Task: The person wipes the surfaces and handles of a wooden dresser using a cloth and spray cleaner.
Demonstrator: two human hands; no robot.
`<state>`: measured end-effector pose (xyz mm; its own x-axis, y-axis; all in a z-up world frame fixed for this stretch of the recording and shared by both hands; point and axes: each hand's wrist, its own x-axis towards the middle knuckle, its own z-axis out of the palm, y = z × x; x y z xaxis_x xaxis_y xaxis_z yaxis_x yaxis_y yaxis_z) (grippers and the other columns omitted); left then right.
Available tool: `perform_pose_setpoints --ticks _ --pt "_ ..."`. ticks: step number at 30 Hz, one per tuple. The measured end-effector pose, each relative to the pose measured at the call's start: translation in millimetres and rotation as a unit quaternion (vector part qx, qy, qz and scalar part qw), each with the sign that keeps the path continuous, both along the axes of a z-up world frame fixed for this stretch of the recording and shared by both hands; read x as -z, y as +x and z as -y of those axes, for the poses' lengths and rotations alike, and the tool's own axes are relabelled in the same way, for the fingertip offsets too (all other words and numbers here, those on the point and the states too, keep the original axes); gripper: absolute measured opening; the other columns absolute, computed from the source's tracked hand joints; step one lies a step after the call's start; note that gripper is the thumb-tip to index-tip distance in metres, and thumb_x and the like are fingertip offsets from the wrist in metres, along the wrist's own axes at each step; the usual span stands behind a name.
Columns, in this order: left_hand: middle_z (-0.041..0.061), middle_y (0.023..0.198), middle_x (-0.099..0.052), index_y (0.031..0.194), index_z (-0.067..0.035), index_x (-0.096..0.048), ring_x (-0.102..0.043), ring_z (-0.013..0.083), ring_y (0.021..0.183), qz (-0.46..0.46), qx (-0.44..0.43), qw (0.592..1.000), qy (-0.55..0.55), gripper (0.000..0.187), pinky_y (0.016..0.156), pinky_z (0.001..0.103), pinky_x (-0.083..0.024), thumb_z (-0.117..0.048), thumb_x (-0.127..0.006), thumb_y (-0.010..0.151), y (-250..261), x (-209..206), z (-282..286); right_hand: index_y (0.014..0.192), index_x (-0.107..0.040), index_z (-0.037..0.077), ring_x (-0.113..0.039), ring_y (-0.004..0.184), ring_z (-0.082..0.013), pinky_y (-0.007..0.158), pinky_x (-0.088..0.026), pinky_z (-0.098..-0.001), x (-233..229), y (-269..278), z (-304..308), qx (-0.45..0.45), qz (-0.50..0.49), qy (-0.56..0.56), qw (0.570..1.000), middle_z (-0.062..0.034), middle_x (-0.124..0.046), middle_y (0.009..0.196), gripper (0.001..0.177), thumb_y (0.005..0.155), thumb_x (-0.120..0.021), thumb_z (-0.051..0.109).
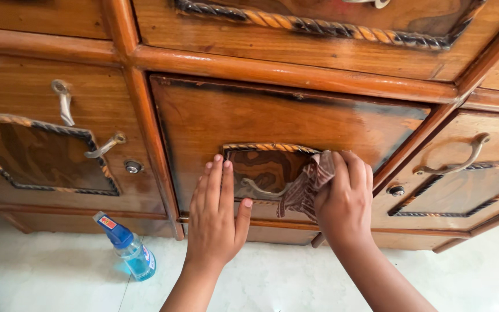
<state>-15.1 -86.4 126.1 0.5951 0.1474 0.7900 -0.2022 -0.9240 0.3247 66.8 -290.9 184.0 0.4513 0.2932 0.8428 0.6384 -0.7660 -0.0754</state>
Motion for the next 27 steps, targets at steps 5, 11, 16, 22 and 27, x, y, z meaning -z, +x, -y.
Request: perform_pose_setpoints --ticks 5,11,16,22,27 --pt "0.026 0.162 -0.034 0.155 0.004 -0.036 -0.035 0.0455 0.149 -0.001 0.001 1.000 -0.014 0.065 0.118 0.055 -0.031 -0.037 -0.045 0.106 3 0 5 0.125 -0.062 -0.006 -0.055 0.123 -0.0426 0.110 -0.044 -0.0495 -17 -3 -23 -0.076 0.017 -0.032 0.996 -0.0228 -0.058 0.128 0.049 0.076 -0.065 -0.008" --pt "0.023 0.165 -0.032 0.155 0.001 -0.037 -0.033 0.0406 0.151 -0.024 0.001 1.000 0.017 0.064 0.121 0.055 -0.028 -0.036 -0.047 0.105 2 3 -4 0.131 -0.062 -0.005 -0.055 0.123 -0.0430 0.106 -0.045 -0.0511 -19 8 -3 -0.113 0.074 -0.124 0.983 -0.0234 -0.058 0.132 0.053 0.078 -0.068 0.001" --pt "0.022 0.163 -0.034 0.155 0.002 -0.037 -0.034 0.0383 0.152 -0.022 0.005 1.000 0.022 0.064 0.121 0.054 -0.028 -0.032 -0.049 0.103 1 5 -8 0.135 -0.059 -0.011 -0.056 0.120 -0.0407 0.107 -0.050 -0.0489 17 14 14 -0.032 0.092 -0.070 0.993 -0.0226 -0.056 0.126 0.052 0.083 -0.062 -0.009" --pt "0.023 0.159 -0.044 0.152 0.005 -0.042 -0.039 0.0380 0.149 0.023 -0.017 0.998 0.059 0.058 0.124 0.056 -0.028 -0.026 -0.051 0.103 2 -2 -18 0.130 -0.059 -0.013 -0.056 0.110 -0.0426 0.100 -0.050 -0.0494 68 13 27 -0.028 0.020 -0.015 0.999 -0.0247 -0.055 0.118 0.057 0.073 -0.058 -0.012" --pt "0.022 0.151 -0.051 0.150 0.002 -0.047 -0.043 0.0386 0.150 0.057 -0.171 0.983 0.030 0.055 0.127 0.061 -0.027 -0.020 -0.056 0.100 -26 -18 -58 0.127 -0.062 -0.007 -0.057 0.113 -0.0412 0.099 -0.049 -0.0466 141 -1 35 -0.047 -0.127 -0.043 0.990 -0.0224 -0.058 0.123 0.051 0.076 -0.060 -0.006"
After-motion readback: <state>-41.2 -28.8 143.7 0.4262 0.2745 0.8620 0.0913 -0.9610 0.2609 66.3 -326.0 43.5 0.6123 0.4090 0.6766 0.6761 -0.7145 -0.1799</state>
